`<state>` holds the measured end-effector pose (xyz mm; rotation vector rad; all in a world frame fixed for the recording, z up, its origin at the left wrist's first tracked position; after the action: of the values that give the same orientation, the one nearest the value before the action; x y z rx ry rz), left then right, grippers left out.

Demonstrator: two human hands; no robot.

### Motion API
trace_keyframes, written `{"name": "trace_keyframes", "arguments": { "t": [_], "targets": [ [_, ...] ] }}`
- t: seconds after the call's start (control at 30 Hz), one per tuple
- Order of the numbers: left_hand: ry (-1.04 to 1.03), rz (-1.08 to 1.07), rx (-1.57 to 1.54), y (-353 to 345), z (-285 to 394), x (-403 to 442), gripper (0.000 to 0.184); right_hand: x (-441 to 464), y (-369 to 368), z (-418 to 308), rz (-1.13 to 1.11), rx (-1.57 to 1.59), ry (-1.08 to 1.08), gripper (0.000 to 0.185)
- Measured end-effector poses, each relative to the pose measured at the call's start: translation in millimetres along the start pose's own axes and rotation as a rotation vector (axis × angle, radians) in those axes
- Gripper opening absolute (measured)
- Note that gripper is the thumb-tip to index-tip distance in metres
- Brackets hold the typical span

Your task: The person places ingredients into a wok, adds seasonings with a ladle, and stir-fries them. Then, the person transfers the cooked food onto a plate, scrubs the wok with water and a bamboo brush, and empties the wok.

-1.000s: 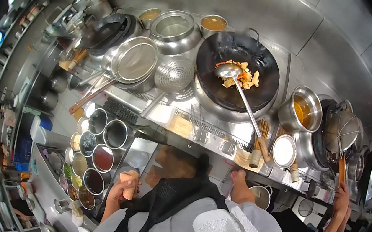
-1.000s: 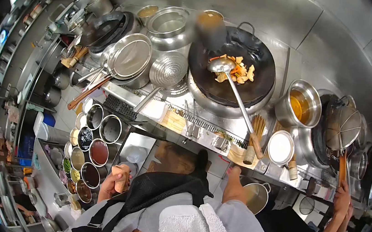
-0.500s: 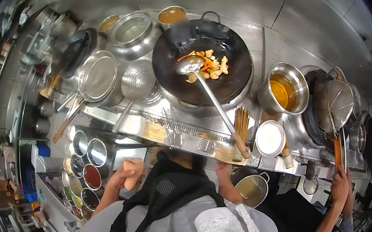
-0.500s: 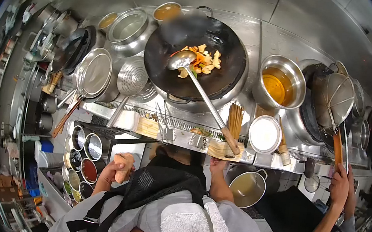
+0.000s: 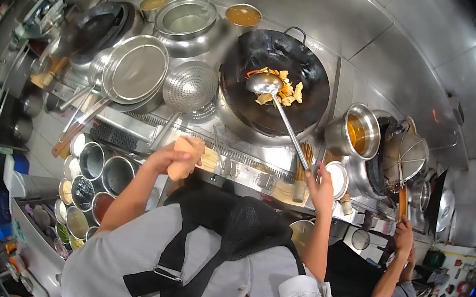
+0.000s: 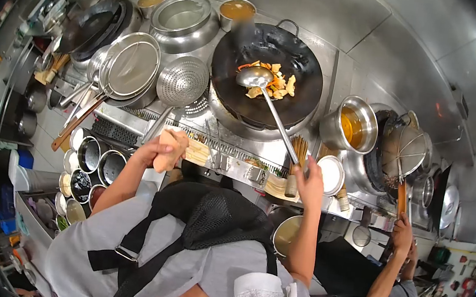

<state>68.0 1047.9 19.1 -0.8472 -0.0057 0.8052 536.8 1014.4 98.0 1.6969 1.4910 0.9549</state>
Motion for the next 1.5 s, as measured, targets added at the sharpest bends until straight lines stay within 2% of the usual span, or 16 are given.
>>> {"name": "trace_keyframes", "arguments": {
  "t": [0.1, 0.13, 0.2, 0.23, 0.33, 0.47, 0.6, 0.8, 0.87, 0.93, 1.0, 1.2, 1.23, 1.27, 1.33, 1.5],
  "targets": [
    [-0.179, -0.007, -0.020, 14.1, 23.9, -21.4, 0.068, -27.1, -77.8, 53.9, -0.213, -0.014, -0.257, 0.049],
    [-0.203, -0.016, -0.034, 20.4, 27.3, -31.0, 0.068, -43.2, -97.2, 59.7, -0.237, 0.337, -0.353, 0.038],
    [-0.243, 0.099, -0.042, 45.0, 25.3, -57.5, 0.064, -57.6, -113.5, 29.3, 0.119, 0.317, 0.102, 0.024],
    [-0.234, 0.099, -0.034, 53.8, 24.4, -69.8, 0.066, -60.0, -123.2, -1.1, -0.168, 0.773, -0.359, 0.020],
    [-0.304, 0.070, -0.094, 66.6, 26.6, -100.4, 0.070, -37.0, -142.9, -48.6, -0.316, 1.318, -0.616, 0.024],
    [-0.348, 0.117, -0.121, 83.5, 36.3, -130.1, 0.073, 56.9, -111.6, -112.0, -0.414, 1.593, -0.430, 0.030],
    [-0.539, 0.165, -0.170, 109.8, 50.4, -170.2, 0.076, 150.5, -75.5, -190.3, -0.388, 1.421, -0.301, 0.027],
    [-0.683, 0.387, -0.169, 131.7, 49.5, -255.7, 0.081, 331.8, -108.7, -224.4, -0.290, 0.540, -0.040, 0.016],
    [-0.728, 0.480, -0.195, 139.0, 39.5, -278.3, 0.081, 412.8, -150.1, -216.0, -0.128, 0.089, 0.118, 0.020],
    [-0.741, 0.516, -0.179, 145.9, 30.3, -295.3, 0.081, 429.5, -190.2, -254.5, -0.431, 0.383, -0.173, 0.023],
    [-0.757, 0.539, -0.188, 140.9, 26.3, -308.2, 0.081, 480.5, -269.4, -272.7, -0.664, 1.781, -0.630, 0.022],
    [-0.773, 0.598, -0.206, 133.7, 30.8, -318.7, 0.080, 487.7, -286.1, -314.4, -0.708, 1.759, -0.699, 0.028],
    [-0.780, 0.585, -0.200, 134.2, 33.5, -318.6, 0.080, 486.2, -275.7, -292.9, -0.610, 1.340, -0.603, 0.017],
    [-0.790, 0.572, -0.198, 135.3, 34.6, -318.0, 0.081, 481.7, -265.3, -284.8, -0.607, 1.338, -0.599, 0.017],
    [-0.800, 0.555, -0.205, 143.2, 33.6, -318.2, 0.080, 488.6, -203.9, -280.8, -0.413, -0.052, -0.234, 0.019],
    [-0.761, 0.531, -0.191, 151.6, 45.1, -306.8, 0.086, 448.1, -201.1, -311.4, -0.300, 0.342, -0.053, 0.025]
  ]
}}
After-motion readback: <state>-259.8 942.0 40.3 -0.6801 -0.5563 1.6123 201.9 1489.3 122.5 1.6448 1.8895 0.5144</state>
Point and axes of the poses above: each hand's wrist, its own x-axis towards the middle knuckle, its own y-axis out of the back of the hand, z = x × y, the point moved 8 cm from there along x, towards the middle knuckle, and after that the axes turned 8 degrees about -z, right-handed, at the moved point
